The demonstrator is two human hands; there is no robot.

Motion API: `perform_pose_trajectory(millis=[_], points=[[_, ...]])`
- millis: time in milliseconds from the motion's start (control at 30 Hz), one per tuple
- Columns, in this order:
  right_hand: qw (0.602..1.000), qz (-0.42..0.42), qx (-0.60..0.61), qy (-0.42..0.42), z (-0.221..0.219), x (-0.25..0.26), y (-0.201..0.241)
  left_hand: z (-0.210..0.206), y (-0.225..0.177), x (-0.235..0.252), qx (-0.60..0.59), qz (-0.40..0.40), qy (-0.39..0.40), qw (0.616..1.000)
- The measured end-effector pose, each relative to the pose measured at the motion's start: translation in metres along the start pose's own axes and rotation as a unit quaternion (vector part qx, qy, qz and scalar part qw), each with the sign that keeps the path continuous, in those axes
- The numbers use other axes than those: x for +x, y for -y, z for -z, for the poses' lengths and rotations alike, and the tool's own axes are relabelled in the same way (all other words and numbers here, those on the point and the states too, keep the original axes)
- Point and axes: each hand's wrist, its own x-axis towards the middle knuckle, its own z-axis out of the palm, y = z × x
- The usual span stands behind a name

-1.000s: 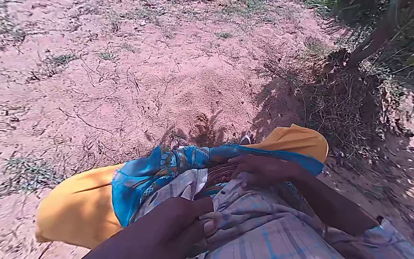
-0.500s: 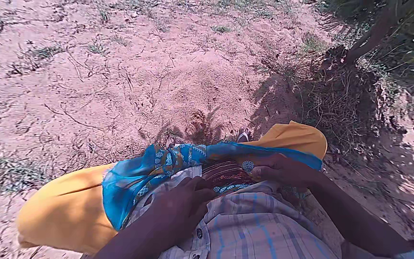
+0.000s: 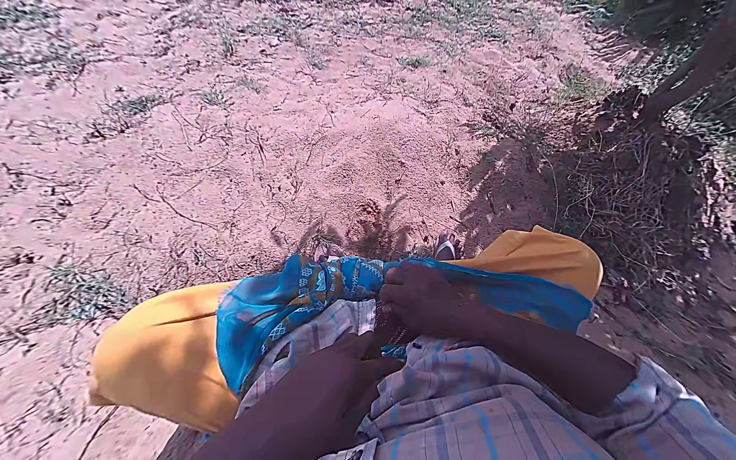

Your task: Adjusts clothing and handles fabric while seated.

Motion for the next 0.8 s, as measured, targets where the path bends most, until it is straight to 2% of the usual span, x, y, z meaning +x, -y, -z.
perform_pose_trajectory(millis=[200, 333, 467, 533, 600, 667, 700, 733, 800], points=[[0.973, 0.048, -0.104, -0.201, -0.017, -0.009, -0.012, 0.001, 0.001, 0.008, -0.004, -0.004, 0.005, 1.000], [0.931, 0.000, -0.185, -0.315, -0.001, -0.019, -0.044, 0.000, 0.003, 0.011, 0.008, -0.020, -0.004, 1.000], [0.916, -0.070, -0.196, -0.344, 0.010, -0.035, -0.070, -0.008, 0.010, 0.014, 0.005, -0.055, -0.020, 0.998], [0.912, -0.078, -0.194, -0.353, 0.004, -0.032, -0.073, -0.006, 0.009, 0.020, -0.008, -0.052, 0.014, 0.999], [0.926, -0.123, -0.160, -0.319, 0.003, -0.027, -0.070, 0.001, 0.006, 0.023, -0.027, -0.024, 0.074, 0.997], [0.948, -0.191, -0.086, -0.239, 0.018, -0.023, -0.060, 0.010, 0.001, 0.026, -0.047, 0.031, 0.144, 0.988], [0.959, -0.200, -0.040, -0.197, 0.028, -0.023, -0.055, 0.013, -0.002, 0.028, -0.053, 0.063, 0.177, 0.981], [0.972, -0.188, 0.016, -0.142, 0.036, -0.024, -0.049, 0.016, -0.005, 0.030, -0.050, 0.089, 0.196, 0.975], [0.989, -0.108, 0.096, -0.024, 0.036, -0.025, -0.038, 0.016, -0.008, 0.030, -0.038, 0.119, 0.201, 0.972]])
